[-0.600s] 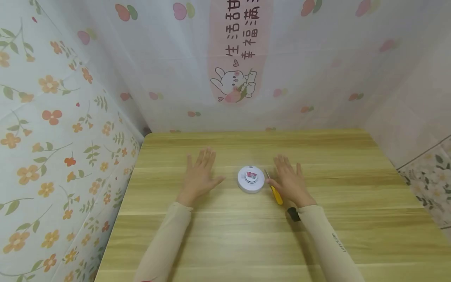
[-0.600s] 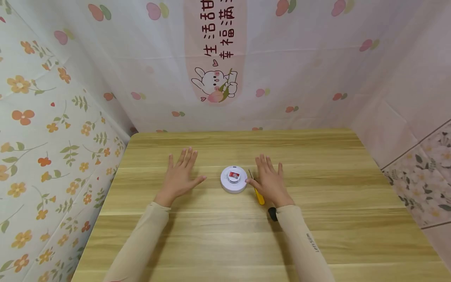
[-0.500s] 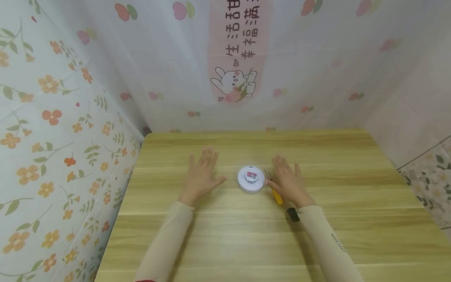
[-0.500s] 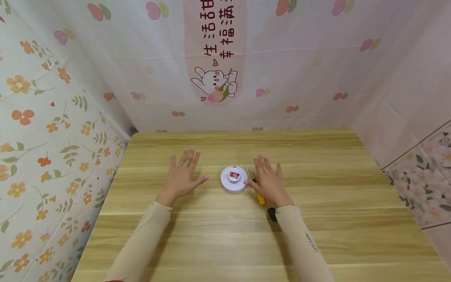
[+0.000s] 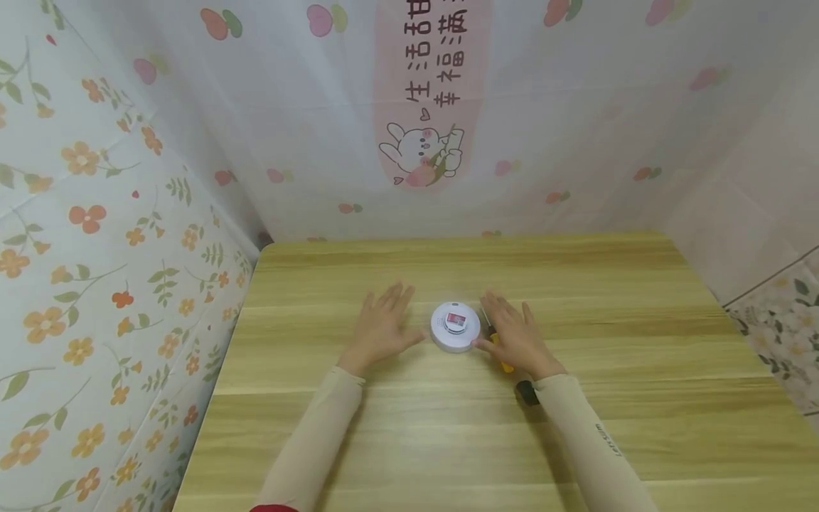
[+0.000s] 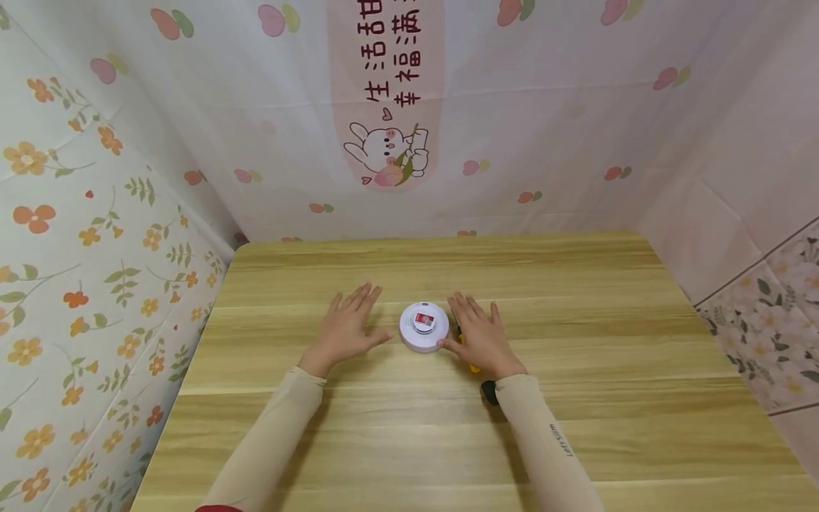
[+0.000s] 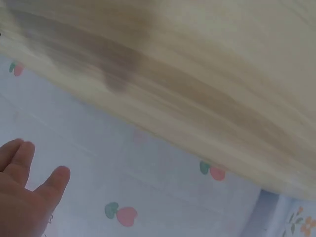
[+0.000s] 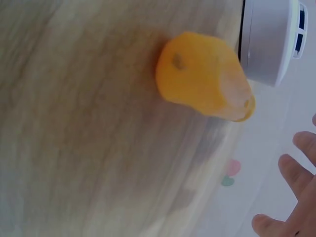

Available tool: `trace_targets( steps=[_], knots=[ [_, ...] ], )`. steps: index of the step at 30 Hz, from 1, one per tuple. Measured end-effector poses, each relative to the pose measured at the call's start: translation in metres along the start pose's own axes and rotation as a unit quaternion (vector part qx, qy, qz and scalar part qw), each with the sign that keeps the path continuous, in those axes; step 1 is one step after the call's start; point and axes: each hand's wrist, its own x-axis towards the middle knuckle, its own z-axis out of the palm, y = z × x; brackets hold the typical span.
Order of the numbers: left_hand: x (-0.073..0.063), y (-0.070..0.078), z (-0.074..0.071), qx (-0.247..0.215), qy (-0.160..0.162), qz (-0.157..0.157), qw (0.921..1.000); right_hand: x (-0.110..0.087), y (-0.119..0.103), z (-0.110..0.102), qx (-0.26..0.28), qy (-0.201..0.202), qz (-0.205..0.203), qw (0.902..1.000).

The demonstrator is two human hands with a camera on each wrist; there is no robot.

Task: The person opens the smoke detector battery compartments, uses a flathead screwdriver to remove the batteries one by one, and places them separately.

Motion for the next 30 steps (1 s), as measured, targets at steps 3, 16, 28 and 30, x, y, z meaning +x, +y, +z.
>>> trace_targets(
  steps=[3,16,28,30],
  knots=[
    [0.003,0.002,0.005,-0.018,-0.010,-0.011,0.9997,0.001,-0.001,0.002,0.002,-0.003,-0.003,1.0000],
    [0.014,0.009,0.023,-0.010,-0.048,-0.011,0.9988,0.004,-0.001,0.012,0.000,0.000,-0.006,1.0000],
    [0.018,0.010,0.031,-0.013,-0.080,0.000,0.9967,0.007,0.001,0.015,0.023,0.008,-0.009,0.9997],
    [0.019,0.011,0.032,-0.015,-0.091,0.003,0.9957,0.007,0.001,0.015,0.027,0.002,-0.006,0.9996]
  ],
)
